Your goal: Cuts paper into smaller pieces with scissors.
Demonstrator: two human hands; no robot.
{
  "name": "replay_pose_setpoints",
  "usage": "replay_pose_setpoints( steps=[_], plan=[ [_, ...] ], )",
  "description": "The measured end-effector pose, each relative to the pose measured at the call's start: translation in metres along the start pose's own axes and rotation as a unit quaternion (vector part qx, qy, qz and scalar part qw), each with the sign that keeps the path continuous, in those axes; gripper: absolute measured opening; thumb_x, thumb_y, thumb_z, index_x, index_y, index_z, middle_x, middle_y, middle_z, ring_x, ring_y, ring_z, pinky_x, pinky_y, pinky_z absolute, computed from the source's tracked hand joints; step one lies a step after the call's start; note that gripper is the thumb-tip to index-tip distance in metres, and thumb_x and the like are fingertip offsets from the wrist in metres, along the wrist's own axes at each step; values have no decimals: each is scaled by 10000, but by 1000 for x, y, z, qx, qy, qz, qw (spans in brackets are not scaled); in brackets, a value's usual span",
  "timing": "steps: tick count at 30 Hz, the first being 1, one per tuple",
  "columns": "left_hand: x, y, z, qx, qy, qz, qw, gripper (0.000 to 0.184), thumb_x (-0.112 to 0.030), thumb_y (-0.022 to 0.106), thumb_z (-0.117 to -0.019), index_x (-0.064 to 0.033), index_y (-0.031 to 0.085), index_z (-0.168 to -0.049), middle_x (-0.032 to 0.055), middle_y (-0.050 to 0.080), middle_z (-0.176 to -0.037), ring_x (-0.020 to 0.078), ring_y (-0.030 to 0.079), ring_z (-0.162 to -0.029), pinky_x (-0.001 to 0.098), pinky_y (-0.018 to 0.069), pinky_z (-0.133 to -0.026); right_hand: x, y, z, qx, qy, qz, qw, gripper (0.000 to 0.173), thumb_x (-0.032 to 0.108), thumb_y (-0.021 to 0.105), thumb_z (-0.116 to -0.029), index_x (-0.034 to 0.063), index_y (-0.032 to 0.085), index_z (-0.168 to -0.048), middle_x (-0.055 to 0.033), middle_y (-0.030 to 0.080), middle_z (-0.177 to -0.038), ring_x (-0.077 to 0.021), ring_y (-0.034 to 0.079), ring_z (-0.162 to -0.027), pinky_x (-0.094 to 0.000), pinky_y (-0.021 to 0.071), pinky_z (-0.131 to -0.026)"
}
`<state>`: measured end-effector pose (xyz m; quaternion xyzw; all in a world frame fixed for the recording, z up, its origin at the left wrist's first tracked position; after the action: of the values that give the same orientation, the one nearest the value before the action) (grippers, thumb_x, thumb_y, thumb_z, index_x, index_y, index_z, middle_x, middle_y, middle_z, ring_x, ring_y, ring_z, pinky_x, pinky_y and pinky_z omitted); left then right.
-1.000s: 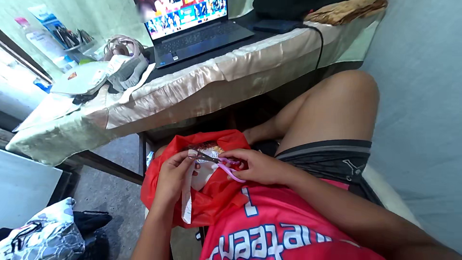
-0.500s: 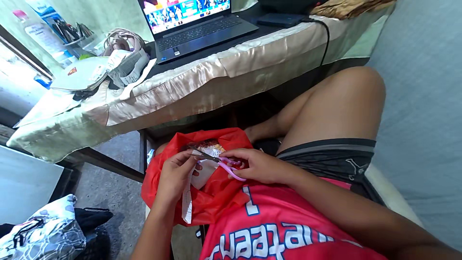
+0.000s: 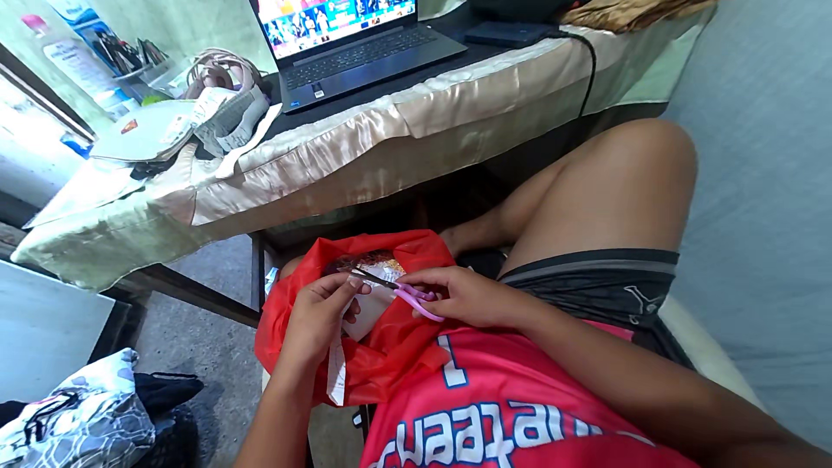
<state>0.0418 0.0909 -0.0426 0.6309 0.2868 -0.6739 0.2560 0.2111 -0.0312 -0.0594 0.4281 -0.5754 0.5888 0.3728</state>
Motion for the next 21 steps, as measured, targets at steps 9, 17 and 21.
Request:
replay_pose_setpoints(
  steps=[9, 17, 21],
  plan=[
    [0, 3, 1, 0, -29, 4, 1000, 257, -137, 528, -1067, 5, 742, -1056, 122, 756, -1011, 164, 700, -721, 278, 583, -606, 1, 1, 0, 11, -3, -13, 1000, 473, 200, 729, -960, 109, 605, -1407, -29, 701, -1195, -44, 677, -1010, -221, 569, -897],
    [2, 5, 2, 8, -47, 28, 998, 271, -139, 510, -1074, 10, 736, -1070, 141, 758, -1037, 182, 722, -756, 294, 599, -627, 0, 0, 0, 11, 3, -10, 1000, 506, 227, 743, -951, 118, 597, -1423, -21, 686, -1235, -34, 662, -1045, -208, 557, -912],
    [2, 4, 2, 6, -49, 22, 999, 265, -144, 522, -1071, 11, 737, -1086, 138, 760, -1030, 186, 724, -770, 298, 600, -642, -2, 0, -1, 10, 1, -5, 1000, 474, 215, 728, -964, 120, 607, -1412, -24, 694, -1220, -39, 668, -1043, -215, 561, -917]
  ],
)
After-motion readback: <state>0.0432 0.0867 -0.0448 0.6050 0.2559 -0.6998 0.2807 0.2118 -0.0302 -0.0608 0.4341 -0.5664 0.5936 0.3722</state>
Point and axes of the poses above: each hand's wrist, its own z-axis away from the middle knuckle, its own y-axis out of the palm, x = y × z, the point moved 8 cm from there along -z, towards the middle knuckle
